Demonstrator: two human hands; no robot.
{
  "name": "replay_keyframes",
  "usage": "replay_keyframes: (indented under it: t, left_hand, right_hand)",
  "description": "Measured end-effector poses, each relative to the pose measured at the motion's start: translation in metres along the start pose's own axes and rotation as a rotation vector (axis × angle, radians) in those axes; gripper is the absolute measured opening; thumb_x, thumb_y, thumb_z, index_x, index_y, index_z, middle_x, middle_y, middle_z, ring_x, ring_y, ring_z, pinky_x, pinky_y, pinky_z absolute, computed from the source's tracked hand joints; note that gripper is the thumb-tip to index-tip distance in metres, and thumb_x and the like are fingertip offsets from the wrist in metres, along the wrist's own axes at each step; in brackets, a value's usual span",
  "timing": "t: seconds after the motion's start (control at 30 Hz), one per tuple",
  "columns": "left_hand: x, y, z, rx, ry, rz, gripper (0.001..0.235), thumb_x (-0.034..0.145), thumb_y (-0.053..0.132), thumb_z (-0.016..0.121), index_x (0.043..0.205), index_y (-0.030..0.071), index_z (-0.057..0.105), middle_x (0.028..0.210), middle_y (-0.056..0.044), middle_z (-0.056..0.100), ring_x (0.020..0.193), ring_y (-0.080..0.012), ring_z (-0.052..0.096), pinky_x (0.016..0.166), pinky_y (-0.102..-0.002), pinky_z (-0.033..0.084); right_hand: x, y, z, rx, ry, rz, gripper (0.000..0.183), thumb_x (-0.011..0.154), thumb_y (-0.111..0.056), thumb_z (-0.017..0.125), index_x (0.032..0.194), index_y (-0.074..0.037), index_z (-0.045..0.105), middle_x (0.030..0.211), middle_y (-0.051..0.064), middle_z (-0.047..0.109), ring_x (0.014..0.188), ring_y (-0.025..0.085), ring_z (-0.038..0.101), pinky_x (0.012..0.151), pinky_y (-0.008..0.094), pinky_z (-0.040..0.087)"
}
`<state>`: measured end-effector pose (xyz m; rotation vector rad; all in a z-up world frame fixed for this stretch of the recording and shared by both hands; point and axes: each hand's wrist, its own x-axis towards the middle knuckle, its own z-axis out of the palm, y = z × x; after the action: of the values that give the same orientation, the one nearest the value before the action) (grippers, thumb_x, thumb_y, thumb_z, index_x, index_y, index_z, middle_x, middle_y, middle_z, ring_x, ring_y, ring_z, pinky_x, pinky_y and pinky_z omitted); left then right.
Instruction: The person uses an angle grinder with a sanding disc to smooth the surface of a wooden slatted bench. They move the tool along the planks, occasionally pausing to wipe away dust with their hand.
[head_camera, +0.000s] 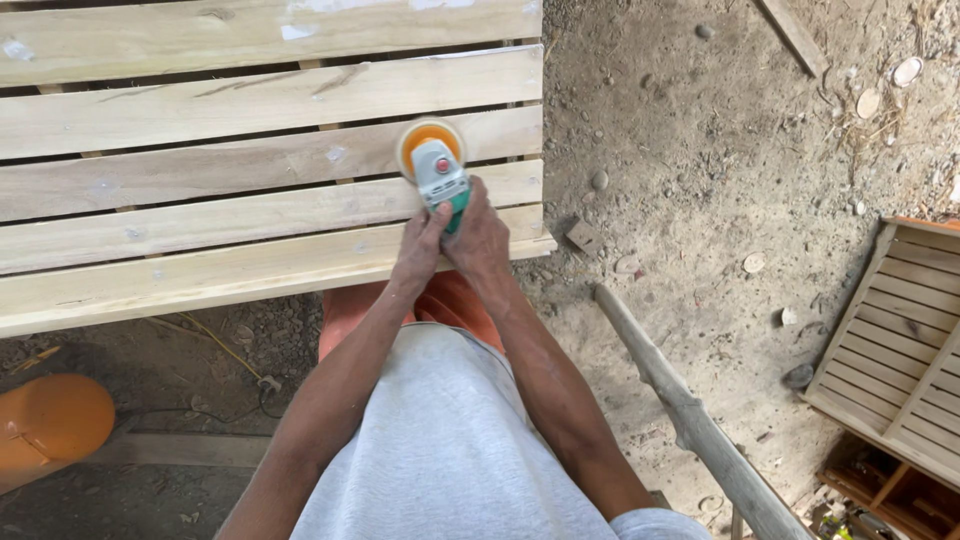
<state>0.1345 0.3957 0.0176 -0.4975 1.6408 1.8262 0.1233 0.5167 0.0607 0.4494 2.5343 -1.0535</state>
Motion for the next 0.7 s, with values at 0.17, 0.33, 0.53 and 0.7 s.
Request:
replay_keyframes:
  t: [0.17, 0.33, 0.53, 0.7]
  left_hand:
    - [-0.003, 0.011, -0.008, -0.006, -0.001, -0.091, 0.079, 0.094, 0.062, 0.057, 0.137, -0.004, 0.056, 0.119, -0.012, 0.067, 0.104, -0.0182, 0.065, 0.088, -0.033, 0.054]
    - [-0.006, 0.015, -0.033, -0.035, 0.023, -0.076, 0.08, 0.095, 0.064, 0.057, 0.134, -0.006, 0.06, 0.115, -0.012, 0.067, 0.1, -0.0179, 0.063, 0.086, -0.033, 0.052]
    - [0.012, 0.005, 0.009, 0.004, -0.033, -0.143, 0.07, 0.095, 0.057, 0.059, 0.125, -0.005, 0.064, 0.105, -0.011, 0.07, 0.092, -0.0186, 0.065, 0.08, -0.035, 0.054]
    - [0.024, -0.003, 0.044, 0.045, -0.084, -0.035, 0.07, 0.096, 0.057, 0.062, 0.124, -0.007, 0.066, 0.109, -0.014, 0.073, 0.098, -0.0178, 0.067, 0.087, -0.033, 0.054]
  right_hand:
    - [0.003, -0.003, 0.008, 0.006, -0.012, -0.023, 0.085, 0.08, -0.034, 0.083, 0.139, 0.002, 0.033, 0.107, 0.027, 0.068, 0.093, 0.043, 0.072, 0.075, 0.053, 0.059]
    - [0.003, -0.014, 0.029, -0.018, 0.07, -0.138, 0.085, 0.08, -0.029, 0.083, 0.14, 0.002, 0.033, 0.108, 0.03, 0.067, 0.093, 0.047, 0.069, 0.075, 0.055, 0.057]
    - [0.004, 0.014, -0.001, -0.008, 0.082, 0.024, 0.079, 0.084, -0.032, 0.081, 0.14, -0.002, 0.033, 0.102, 0.027, 0.07, 0.091, 0.047, 0.071, 0.076, 0.057, 0.056]
    - [0.007, 0.037, -0.023, 0.0, 0.107, 0.115, 0.081, 0.084, -0.035, 0.079, 0.139, -0.001, 0.03, 0.102, 0.029, 0.07, 0.087, 0.047, 0.072, 0.073, 0.056, 0.057]
